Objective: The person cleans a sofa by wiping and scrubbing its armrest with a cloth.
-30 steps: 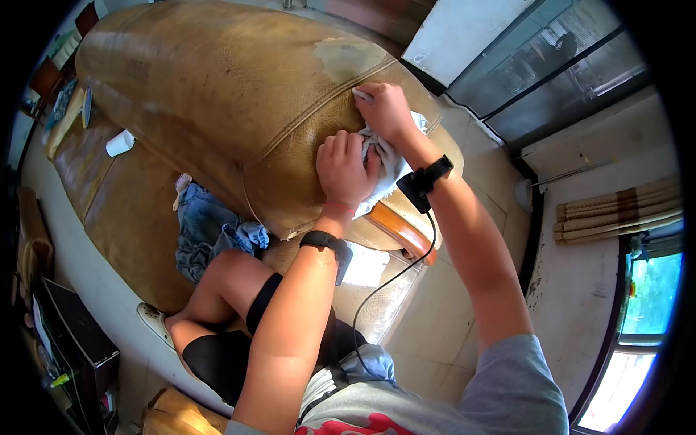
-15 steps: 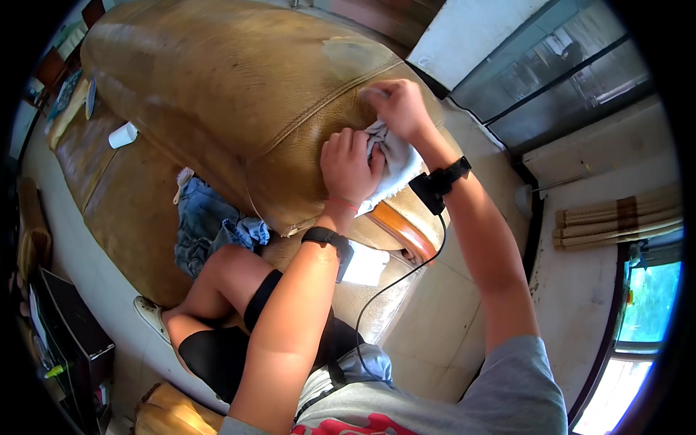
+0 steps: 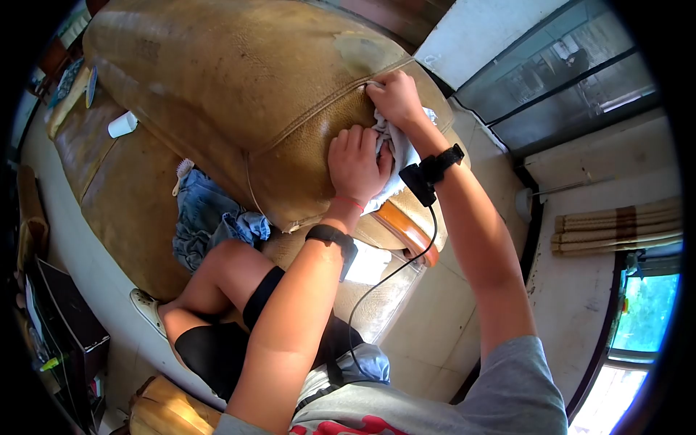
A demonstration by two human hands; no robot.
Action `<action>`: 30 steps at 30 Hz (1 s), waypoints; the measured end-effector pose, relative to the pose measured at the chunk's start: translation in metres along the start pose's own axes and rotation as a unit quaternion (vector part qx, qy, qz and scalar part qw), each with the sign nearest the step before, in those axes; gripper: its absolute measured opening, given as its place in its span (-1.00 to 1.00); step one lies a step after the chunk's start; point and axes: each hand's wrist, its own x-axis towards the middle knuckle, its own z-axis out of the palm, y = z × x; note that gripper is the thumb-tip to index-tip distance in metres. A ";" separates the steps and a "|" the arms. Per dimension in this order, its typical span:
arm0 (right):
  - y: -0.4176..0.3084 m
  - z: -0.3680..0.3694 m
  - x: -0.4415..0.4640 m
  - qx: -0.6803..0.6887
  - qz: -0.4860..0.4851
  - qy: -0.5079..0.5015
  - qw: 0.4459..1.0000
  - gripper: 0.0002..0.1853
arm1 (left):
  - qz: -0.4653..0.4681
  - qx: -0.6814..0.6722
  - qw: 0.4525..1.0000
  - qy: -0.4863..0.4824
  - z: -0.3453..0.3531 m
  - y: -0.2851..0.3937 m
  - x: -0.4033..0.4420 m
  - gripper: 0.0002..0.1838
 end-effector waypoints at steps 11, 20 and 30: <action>-0.034 0.008 -0.015 -0.068 -0.069 -0.188 0.977 -0.67 | -0.006 -0.007 1.000 0.020 0.001 0.001 -0.001 -0.75; 0.003 -0.025 -0.016 0.039 0.028 0.125 0.991 -0.69 | 0.015 -0.012 1.000 0.017 0.000 -0.001 0.000 -0.81; 0.005 0.008 -0.001 -0.041 -0.007 0.039 0.998 -0.73 | -0.002 -0.001 1.000 0.004 0.000 -0.001 -0.001 -0.80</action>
